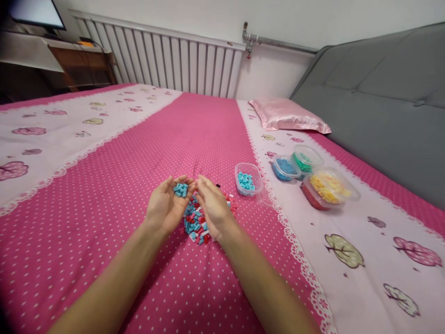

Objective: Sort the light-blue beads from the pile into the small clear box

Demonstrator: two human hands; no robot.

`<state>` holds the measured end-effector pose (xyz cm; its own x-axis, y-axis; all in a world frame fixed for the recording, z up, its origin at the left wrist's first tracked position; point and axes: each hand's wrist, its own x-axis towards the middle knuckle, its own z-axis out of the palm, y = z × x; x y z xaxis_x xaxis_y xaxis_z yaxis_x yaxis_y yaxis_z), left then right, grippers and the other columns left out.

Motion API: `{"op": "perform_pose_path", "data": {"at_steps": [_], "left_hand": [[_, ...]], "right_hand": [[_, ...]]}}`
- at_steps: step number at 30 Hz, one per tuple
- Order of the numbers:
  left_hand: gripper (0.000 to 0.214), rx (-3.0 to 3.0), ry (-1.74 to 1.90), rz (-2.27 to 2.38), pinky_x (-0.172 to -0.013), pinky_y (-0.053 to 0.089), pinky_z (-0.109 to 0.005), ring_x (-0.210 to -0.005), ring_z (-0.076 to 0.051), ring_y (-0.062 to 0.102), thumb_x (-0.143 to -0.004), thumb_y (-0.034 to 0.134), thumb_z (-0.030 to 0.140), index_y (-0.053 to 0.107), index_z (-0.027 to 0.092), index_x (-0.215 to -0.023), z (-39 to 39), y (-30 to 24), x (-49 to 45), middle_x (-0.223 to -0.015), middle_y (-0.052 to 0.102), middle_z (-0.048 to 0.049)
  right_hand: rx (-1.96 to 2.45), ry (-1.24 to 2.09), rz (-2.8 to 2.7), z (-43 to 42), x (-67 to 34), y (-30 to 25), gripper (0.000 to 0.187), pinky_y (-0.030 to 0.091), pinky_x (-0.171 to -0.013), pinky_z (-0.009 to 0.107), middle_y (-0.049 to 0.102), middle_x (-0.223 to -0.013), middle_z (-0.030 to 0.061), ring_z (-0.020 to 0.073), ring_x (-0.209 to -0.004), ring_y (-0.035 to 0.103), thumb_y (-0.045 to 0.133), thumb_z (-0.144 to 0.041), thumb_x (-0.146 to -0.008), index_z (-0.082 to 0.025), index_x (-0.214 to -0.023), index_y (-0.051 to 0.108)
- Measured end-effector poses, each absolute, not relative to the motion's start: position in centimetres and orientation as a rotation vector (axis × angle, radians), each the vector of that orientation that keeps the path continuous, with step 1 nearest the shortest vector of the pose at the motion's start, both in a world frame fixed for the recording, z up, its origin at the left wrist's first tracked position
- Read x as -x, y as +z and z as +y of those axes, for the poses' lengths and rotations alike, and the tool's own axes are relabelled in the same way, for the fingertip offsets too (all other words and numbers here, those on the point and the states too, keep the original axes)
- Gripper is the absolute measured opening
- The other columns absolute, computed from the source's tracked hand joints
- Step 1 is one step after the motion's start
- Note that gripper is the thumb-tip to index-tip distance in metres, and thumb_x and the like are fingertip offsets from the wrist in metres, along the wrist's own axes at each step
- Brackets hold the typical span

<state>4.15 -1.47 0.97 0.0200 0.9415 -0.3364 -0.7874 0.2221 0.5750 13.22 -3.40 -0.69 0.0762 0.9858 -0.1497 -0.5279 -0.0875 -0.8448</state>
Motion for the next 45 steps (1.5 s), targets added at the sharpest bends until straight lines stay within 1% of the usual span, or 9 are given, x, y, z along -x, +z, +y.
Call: {"op": "perform_pose_path", "data": {"at_steps": [4, 14, 19, 24, 32, 35, 38, 41, 45], "left_hand": [[0.025, -0.398, 1.503, 0.736, -0.077, 0.046, -0.023, -0.070, -0.010, 0.057, -0.088, 0.041, 0.024, 0.059, 0.014, -0.072, -2.4, 0.8, -5.2, -0.075, 0.060, -0.0031], [0.042, -0.843, 1.478, 0.863, -0.101, 0.035, -0.037, -0.112, -0.020, 0.053, -0.088, 0.037, 0.051, 0.063, 0.019, -0.093, -4.6, 0.2, -6.6, -0.115, 0.062, -0.0083], [0.043, -1.014, 1.499, 0.811, -0.109, 0.026, -0.035, -0.122, -0.019, 0.048, -0.090, 0.034, 0.051, 0.065, 0.021, -0.096, -4.5, 0.0, -6.2, -0.118, 0.062, -0.0061], [0.038, -1.045, 1.610, 0.714, -0.106, 0.031, -0.030, -0.120, -0.018, 0.049, -0.091, 0.037, 0.043, 0.066, 0.021, -0.099, -4.5, 0.4, -5.8, -0.117, 0.062, -0.0058], [0.047, -1.040, 1.706, 0.920, -0.104, 0.032, -0.035, -0.112, -0.019, 0.053, -0.090, 0.032, 0.053, 0.064, 0.019, -0.094, -2.6, 0.2, -4.5, -0.111, 0.063, -0.0074], [0.046, -1.014, 1.686, 0.999, -0.103, 0.033, -0.036, -0.111, -0.019, 0.053, -0.089, 0.033, 0.053, 0.064, 0.018, -0.095, -2.1, 0.0, -4.3, -0.111, 0.062, -0.0082], [0.046, -1.007, 1.664, 1.033, -0.101, 0.034, -0.036, -0.109, -0.020, 0.053, -0.089, 0.033, 0.052, 0.064, 0.018, -0.093, -1.9, -0.1, -4.2, -0.110, 0.062, -0.0085], [0.045, -0.996, 1.655, 1.048, -0.100, 0.035, -0.035, -0.108, -0.020, 0.054, -0.088, 0.035, 0.054, 0.064, 0.018, -0.092, -1.6, -0.4, -4.2, -0.109, 0.062, -0.0081], [0.046, -1.021, 1.650, 1.076, -0.099, 0.035, -0.034, -0.108, -0.020, 0.053, -0.087, 0.036, 0.055, 0.064, 0.018, -0.093, -1.2, -0.9, -4.0, -0.110, 0.062, -0.0080]], "right_hand": [[0.664, 1.680, -0.401, -4.2, -11.7, 0.2, 0.025, 0.048, -0.091, 0.026, 0.066, -0.083, 0.0015, 0.0112, -0.089, 0.063, 0.040, -0.025, -0.094, -0.019, -0.084, 0.062], [0.683, 1.670, -0.075, -5.1, -10.7, 1.6, 0.034, 0.053, -0.089, 0.034, 0.066, -0.076, 0.0032, 0.0160, -0.093, 0.064, 0.028, -0.026, -0.097, -0.019, -0.081, 0.056], [0.761, 1.784, -0.239, -4.9, -11.0, 0.1, 0.032, 0.054, -0.087, 0.038, 0.066, -0.069, 0.0037, 0.0181, -0.091, 0.066, 0.027, -0.026, -0.096, -0.019, -0.083, 0.056], [0.712, 1.773, -0.341, -3.9, -12.2, -0.9, 0.029, 0.054, -0.088, 0.039, 0.065, -0.072, 0.0049, 0.0184, -0.089, 0.065, 0.032, -0.024, -0.094, -0.019, -0.080, 0.057], [0.795, 1.204, -0.369, -1.4, -20.8, 1.0, 0.032, 0.047, -0.099, 0.034, 0.060, -0.081, 0.0035, 0.0128, -0.089, 0.061, 0.029, -0.030, -0.094, -0.022, -0.075, 0.053], [0.922, 0.973, -0.488, -0.2, -24.4, 0.3, 0.039, 0.045, -0.098, 0.041, 0.059, -0.089, 0.0055, 0.0149, -0.092, 0.060, 0.022, -0.042, -0.093, -0.023, -0.083, 0.055], [1.089, 0.871, -0.652, 0.6, -26.1, -0.6, 0.062, 0.046, -0.094, 0.046, 0.056, -0.114, 0.0131, 0.0195, -0.106, 0.057, 0.010, -0.057, -0.089, -0.019, -0.110, 0.054], [1.294, 0.806, -0.801, 0.8, -26.3, -0.7, 0.084, 0.042, -0.097, 0.047, 0.036, -0.142, 0.0181, 0.0232, -0.129, 0.041, -0.004, -0.064, -0.084, -0.014, -0.138, 0.035], [1.407, 0.718, -0.839, 0.4, -25.9, 0.0, 0.086, 0.033, -0.105, 0.046, 0.022, -0.152, 0.0159, 0.0213, -0.140, 0.022, -0.012, -0.059, -0.083, -0.008, -0.146, 0.018]]}}
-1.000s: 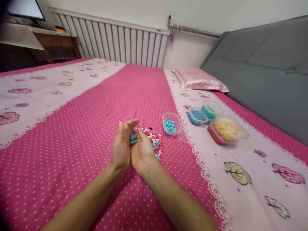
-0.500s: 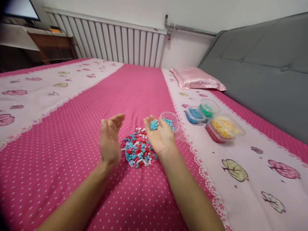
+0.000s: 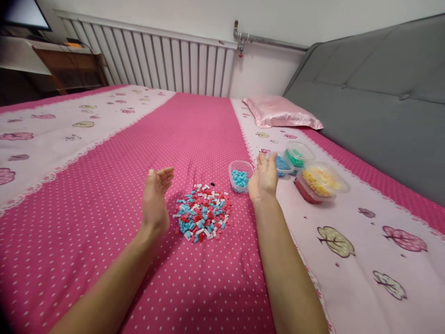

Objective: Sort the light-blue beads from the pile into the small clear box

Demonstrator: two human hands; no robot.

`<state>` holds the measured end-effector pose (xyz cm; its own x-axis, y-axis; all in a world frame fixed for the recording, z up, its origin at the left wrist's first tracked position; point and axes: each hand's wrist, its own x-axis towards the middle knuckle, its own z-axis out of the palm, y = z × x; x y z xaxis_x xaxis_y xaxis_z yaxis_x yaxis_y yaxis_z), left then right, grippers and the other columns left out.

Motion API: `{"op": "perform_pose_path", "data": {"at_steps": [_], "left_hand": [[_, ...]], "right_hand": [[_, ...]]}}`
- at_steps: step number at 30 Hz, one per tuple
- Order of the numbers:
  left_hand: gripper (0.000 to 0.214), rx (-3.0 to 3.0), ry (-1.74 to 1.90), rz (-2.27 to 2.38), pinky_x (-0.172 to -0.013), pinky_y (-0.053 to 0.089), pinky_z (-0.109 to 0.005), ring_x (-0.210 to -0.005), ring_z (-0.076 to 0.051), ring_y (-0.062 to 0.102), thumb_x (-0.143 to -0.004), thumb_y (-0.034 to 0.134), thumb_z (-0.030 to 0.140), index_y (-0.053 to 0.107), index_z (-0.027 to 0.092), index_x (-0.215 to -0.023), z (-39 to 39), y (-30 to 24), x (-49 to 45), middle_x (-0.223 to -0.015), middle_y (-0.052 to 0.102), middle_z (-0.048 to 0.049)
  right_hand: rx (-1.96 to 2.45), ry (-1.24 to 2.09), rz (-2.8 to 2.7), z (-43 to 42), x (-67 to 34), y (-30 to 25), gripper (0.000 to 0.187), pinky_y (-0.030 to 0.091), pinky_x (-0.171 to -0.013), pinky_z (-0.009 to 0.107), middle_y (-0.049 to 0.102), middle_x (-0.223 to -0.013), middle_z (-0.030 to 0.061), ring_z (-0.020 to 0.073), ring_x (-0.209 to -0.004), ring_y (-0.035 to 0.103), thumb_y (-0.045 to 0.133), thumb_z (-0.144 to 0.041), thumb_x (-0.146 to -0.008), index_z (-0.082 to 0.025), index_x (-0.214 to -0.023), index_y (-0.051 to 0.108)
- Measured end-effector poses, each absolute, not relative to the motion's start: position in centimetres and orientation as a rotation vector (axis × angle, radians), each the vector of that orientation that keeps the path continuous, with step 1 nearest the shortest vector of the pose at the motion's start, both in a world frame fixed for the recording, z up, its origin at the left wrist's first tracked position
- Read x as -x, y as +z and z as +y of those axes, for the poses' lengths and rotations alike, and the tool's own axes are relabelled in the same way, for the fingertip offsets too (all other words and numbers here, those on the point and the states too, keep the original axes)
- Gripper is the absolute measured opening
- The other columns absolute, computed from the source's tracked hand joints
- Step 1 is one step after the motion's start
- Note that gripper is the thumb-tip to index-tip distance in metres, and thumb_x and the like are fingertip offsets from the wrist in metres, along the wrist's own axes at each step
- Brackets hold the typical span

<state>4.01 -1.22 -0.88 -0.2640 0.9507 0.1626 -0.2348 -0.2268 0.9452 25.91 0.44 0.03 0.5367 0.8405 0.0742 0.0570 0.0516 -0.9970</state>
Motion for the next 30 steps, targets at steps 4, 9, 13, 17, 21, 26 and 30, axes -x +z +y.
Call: {"op": "perform_pose_path", "data": {"at_steps": [4, 9, 13, 17, 21, 26, 30], "left_hand": [[0.044, -1.138, 1.674, 1.166, -0.101, 0.032, -0.034, -0.110, -0.020, 0.051, -0.088, 0.037, 0.054, 0.063, 0.019, -0.096, -0.6, -1.4, -3.4, -0.113, 0.060, -0.0080], [0.034, -1.413, 1.626, 1.436, -0.105, 0.028, -0.036, -0.115, -0.022, 0.047, -0.089, 0.040, 0.046, 0.061, 0.020, -0.098, 0.2, -2.0, -2.3, -0.113, 0.058, -0.0092], [0.038, -1.674, 1.498, 1.623, -0.108, 0.026, -0.039, -0.124, -0.025, 0.041, -0.089, 0.037, 0.042, 0.055, 0.017, -0.112, 0.0, -3.2, -1.5, -0.124, 0.052, -0.0140], [0.050, -1.853, 1.256, 1.822, -0.110, 0.025, -0.041, -0.130, -0.027, 0.036, -0.091, 0.028, 0.043, 0.049, 0.012, -0.124, -1.8, -4.7, -0.1, -0.133, 0.047, -0.0181], [0.057, -1.952, 1.117, 1.869, -0.110, 0.026, -0.041, -0.132, -0.028, 0.035, -0.091, 0.025, 0.043, 0.048, 0.006, -0.127, -4.7, -5.4, 1.6, -0.136, 0.045, -0.0211], [0.063, -2.131, 0.897, 1.869, -0.112, 0.020, -0.044, -0.137, -0.032, 0.027, -0.087, 0.033, 0.046, 0.044, 0.003, -0.132, -8.3, -5.7, 3.1, -0.142, 0.039, -0.0228], [0.070, -2.243, 0.736, 1.870, -0.113, 0.016, -0.044, -0.138, -0.032, 0.023, -0.086, 0.032, 0.049, 0.039, 0.000, -0.136, -10.4, -6.0, 4.6, -0.145, 0.035, -0.0235]], "right_hand": [[1.399, 0.545, -0.856, 0.2, -25.3, 0.6, 0.080, 0.030, -0.107, 0.043, 0.025, -0.151, 0.0113, 0.0177, -0.140, 0.023, -0.011, -0.057, -0.086, -0.015, -0.145, 0.023], [1.161, 0.286, -0.880, -1.5, -21.6, 0.0, 0.053, 0.032, -0.105, 0.042, 0.044, -0.135, 0.0098, 0.0173, -0.116, 0.051, 0.020, -0.051, -0.092, -0.021, -0.131, 0.040], [1.180, 0.229, -1.163, -4.9, -17.5, -2.2, 0.041, 0.034, -0.102, 0.042, 0.052, -0.123, 0.0101, 0.0188, -0.113, 0.050, 0.029, -0.044, -0.094, -0.022, -0.122, 0.048], [1.322, 0.090, -1.349, -7.6, -16.8, -5.2, 0.041, 0.030, -0.105, 0.045, 0.051, -0.126, 0.0127, 0.0210, -0.121, 0.043, 0.034, -0.041, -0.092, -0.019, -0.124, 0.049], [1.516, 0.121, -1.310, -9.3, -18.2, -7.4, 0.051, 0.027, -0.108, 0.047, 0.048, -0.132, 0.0149, 0.0217, -0.126, 0.039, 0.028, -0.047, -0.092, -0.016, -0.129, 0.045], [1.767, 0.229, -1.306, -11.5, -18.2, -8.4, 0.064, 0.024, -0.110, 0.044, 0.038, -0.142, 0.0174, 0.0219, -0.134, 0.032, 0.020, -0.054, -0.091, -0.012, -0.137, 0.037], [1.931, 0.240, -1.358, -13.7, -18.3, -8.7, 0.068, 0.018, -0.112, 0.043, 0.035, -0.145, 0.0182, 0.0250, -0.136, 0.027, 0.022, -0.054, -0.091, -0.007, -0.139, 0.035]]}}
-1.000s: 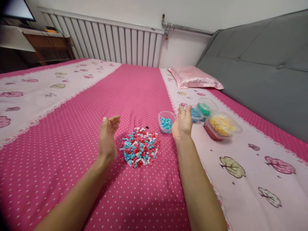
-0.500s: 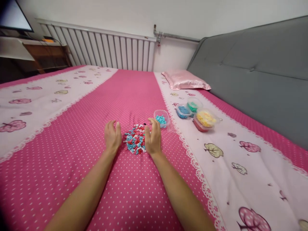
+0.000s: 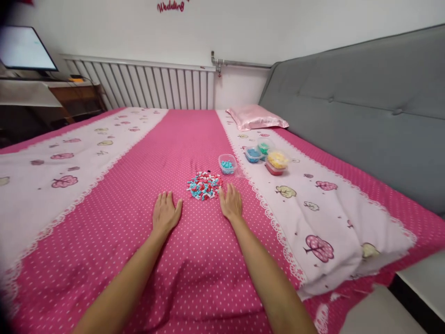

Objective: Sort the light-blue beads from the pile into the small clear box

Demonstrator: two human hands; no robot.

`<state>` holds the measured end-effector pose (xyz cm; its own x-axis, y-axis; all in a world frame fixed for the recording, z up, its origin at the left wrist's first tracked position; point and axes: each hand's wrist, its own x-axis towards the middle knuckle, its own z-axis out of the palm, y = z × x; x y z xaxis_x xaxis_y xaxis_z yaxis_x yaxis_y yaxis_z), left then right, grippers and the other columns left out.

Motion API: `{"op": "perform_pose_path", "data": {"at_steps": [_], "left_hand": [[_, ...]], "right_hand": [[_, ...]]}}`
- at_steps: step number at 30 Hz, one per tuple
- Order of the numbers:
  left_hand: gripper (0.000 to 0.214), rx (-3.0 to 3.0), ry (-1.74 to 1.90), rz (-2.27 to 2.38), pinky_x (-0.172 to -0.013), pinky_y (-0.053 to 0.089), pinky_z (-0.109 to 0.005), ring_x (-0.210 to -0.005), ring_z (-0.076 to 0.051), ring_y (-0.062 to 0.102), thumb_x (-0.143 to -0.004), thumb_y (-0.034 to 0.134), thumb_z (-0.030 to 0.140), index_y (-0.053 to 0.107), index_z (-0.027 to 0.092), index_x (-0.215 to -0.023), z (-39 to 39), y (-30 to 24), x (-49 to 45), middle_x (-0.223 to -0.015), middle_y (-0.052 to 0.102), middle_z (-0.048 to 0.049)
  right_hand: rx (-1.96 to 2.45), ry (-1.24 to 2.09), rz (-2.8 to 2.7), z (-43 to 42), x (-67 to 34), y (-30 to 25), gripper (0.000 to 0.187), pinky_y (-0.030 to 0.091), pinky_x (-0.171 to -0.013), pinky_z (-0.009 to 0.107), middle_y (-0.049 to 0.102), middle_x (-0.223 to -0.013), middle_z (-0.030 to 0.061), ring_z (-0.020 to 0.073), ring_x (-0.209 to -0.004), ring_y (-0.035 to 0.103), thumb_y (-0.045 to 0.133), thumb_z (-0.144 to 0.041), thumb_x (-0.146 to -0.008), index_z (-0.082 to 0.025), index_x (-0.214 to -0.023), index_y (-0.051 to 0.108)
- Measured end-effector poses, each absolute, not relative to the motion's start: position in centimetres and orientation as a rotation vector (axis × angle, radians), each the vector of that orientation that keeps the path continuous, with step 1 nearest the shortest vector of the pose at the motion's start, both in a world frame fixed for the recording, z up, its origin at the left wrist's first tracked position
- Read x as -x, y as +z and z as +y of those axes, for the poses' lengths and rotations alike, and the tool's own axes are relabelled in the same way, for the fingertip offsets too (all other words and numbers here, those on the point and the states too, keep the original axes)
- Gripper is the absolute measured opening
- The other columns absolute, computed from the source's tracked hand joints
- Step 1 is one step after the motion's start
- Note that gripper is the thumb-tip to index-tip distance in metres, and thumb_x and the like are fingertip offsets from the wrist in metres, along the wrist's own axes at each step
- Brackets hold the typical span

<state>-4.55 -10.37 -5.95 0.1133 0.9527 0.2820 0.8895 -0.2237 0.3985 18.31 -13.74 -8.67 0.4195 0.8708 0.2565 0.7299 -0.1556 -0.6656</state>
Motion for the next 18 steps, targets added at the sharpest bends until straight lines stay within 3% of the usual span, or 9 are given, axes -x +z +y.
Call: {"op": "perform_pose_path", "data": {"at_steps": [6, 12, 18], "left_hand": [[0.073, -2.344, 0.536, 1.916, -0.112, 0.016, -0.046, -0.138, -0.032, 0.025, -0.085, 0.030, 0.054, 0.038, 0.006, -0.139, -12.8, -5.4, 8.5, -0.146, 0.033, -0.0216], [0.078, -2.304, 0.418, 2.040, -0.109, 0.018, -0.054, -0.137, -0.036, 0.024, -0.084, 0.026, 0.062, 0.036, 0.009, -0.141, -12.9, -4.0, 13.3, -0.147, 0.031, -0.0217], [0.079, -2.137, 0.219, 2.339, -0.109, 0.014, -0.054, -0.138, -0.037, 0.021, -0.082, 0.021, 0.065, 0.030, 0.016, -0.144, -10.7, -2.9, 18.4, -0.150, 0.025, -0.0197]], "right_hand": [[2.215, 0.197, -1.363, -18.5, -21.5, -8.4, 0.069, 0.007, -0.113, 0.043, 0.028, -0.148, 0.0204, 0.0307, -0.139, 0.018, 0.025, -0.049, -0.092, -0.001, -0.141, 0.031], [2.452, 0.106, -1.199, -25.7, -29.0, -7.9, 0.063, 0.006, -0.110, 0.052, 0.026, -0.149, 0.0191, 0.0374, -0.139, 0.016, 0.029, -0.049, -0.091, -0.012, -0.141, 0.036], [2.761, -0.079, -0.899, -31.0, -35.9, -9.3, 0.066, 0.013, -0.109, 0.051, 0.030, -0.149, 0.0137, 0.0354, -0.137, 0.022, 0.021, -0.057, -0.089, -0.021, -0.141, 0.035]]}}
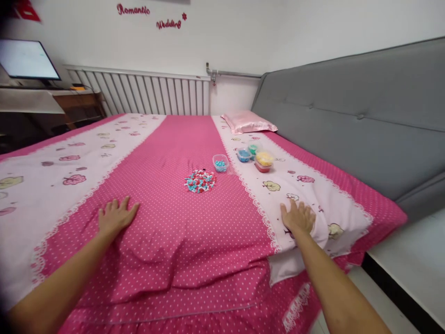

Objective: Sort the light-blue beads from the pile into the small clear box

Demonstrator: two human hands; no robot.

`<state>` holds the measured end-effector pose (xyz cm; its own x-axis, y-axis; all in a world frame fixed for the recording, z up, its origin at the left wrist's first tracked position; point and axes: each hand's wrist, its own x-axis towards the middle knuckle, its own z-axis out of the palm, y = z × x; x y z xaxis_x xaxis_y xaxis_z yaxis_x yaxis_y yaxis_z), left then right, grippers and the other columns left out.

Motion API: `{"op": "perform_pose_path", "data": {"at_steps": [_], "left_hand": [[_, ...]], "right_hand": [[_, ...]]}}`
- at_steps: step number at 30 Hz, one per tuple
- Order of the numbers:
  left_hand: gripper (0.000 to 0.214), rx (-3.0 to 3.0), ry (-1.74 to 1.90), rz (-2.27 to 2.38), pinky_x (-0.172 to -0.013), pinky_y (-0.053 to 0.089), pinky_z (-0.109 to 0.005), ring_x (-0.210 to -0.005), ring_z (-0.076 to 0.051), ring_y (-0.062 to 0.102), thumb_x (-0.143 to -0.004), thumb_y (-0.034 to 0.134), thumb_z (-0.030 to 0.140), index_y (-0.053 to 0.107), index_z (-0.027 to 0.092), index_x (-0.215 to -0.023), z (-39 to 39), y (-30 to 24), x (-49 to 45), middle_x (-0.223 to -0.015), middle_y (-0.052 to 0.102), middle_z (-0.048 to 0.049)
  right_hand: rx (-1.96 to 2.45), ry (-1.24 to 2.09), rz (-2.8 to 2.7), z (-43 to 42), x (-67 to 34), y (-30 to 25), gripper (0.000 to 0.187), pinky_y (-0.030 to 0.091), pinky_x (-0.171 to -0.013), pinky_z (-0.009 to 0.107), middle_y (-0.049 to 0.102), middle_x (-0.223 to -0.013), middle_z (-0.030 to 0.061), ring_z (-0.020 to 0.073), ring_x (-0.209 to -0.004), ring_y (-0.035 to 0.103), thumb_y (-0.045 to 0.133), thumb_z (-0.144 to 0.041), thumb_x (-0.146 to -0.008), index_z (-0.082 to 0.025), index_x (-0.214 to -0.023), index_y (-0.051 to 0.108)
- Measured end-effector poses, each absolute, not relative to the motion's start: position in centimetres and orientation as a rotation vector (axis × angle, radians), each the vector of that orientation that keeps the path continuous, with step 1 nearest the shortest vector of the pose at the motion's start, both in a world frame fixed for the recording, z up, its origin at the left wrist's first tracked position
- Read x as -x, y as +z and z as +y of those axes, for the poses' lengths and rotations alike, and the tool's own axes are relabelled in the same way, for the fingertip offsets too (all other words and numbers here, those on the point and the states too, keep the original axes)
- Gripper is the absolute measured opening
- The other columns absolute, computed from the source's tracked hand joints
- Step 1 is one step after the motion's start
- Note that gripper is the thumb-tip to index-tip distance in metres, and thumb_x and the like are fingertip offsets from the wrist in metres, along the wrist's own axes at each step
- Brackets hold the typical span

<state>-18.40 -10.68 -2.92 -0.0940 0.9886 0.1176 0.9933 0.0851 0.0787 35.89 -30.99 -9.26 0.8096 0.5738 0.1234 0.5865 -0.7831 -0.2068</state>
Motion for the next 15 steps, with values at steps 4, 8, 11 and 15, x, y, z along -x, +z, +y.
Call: {"op": "perform_pose_path", "data": {"at_steps": [4, 8, 11, 15], "left_hand": [[0.082, 1.989, -0.170, -2.382, -0.110, 0.015, -0.052, -0.138, -0.037, 0.022, -0.081, 0.019, 0.067, 0.030, 0.015, -0.144, -9.2, -2.6, 20.8, -0.149, 0.026, -0.0215], [0.082, 1.947, -0.158, -2.396, -0.107, 0.018, -0.053, -0.135, -0.038, 0.027, -0.081, 0.019, 0.067, 0.032, 0.015, -0.143, -8.3, -2.6, 21.5, -0.147, 0.031, -0.0223], [0.082, 1.913, -0.189, -2.396, -0.107, 0.019, -0.054, -0.135, -0.039, 0.027, -0.081, 0.018, 0.067, 0.032, 0.015, -0.143, -8.1, -3.0, 21.5, -0.147, 0.030, -0.0227], [0.081, 1.900, -0.243, -2.347, -0.107, 0.020, -0.052, -0.134, -0.037, 0.029, -0.083, 0.015, 0.065, 0.034, 0.013, -0.142, -8.4, -3.4, 21.4, -0.144, 0.034, -0.0233]], "right_hand": [[2.777, -0.149, -0.844, -31.1, -36.9, -9.7, 0.066, 0.017, -0.107, 0.052, 0.034, -0.145, 0.0145, 0.0354, -0.134, 0.026, 0.020, -0.058, -0.088, -0.019, -0.139, 0.039], [2.804, -0.121, -0.787, -30.1, -37.6, -9.8, 0.066, 0.017, -0.106, 0.055, 0.034, -0.145, 0.0161, 0.0369, -0.134, 0.027, 0.021, -0.057, -0.088, -0.019, -0.138, 0.039], [2.823, -0.102, -0.738, -29.3, -38.3, -9.9, 0.065, 0.018, -0.103, 0.058, 0.035, -0.143, 0.0184, 0.0386, -0.132, 0.027, 0.023, -0.056, -0.087, -0.019, -0.137, 0.041], [2.822, -0.194, -0.668, -28.6, -38.4, -10.0, 0.062, 0.021, -0.099, 0.059, 0.042, -0.136, 0.0210, 0.0399, -0.128, 0.032, 0.026, -0.054, -0.087, -0.016, -0.132, 0.046]]}}
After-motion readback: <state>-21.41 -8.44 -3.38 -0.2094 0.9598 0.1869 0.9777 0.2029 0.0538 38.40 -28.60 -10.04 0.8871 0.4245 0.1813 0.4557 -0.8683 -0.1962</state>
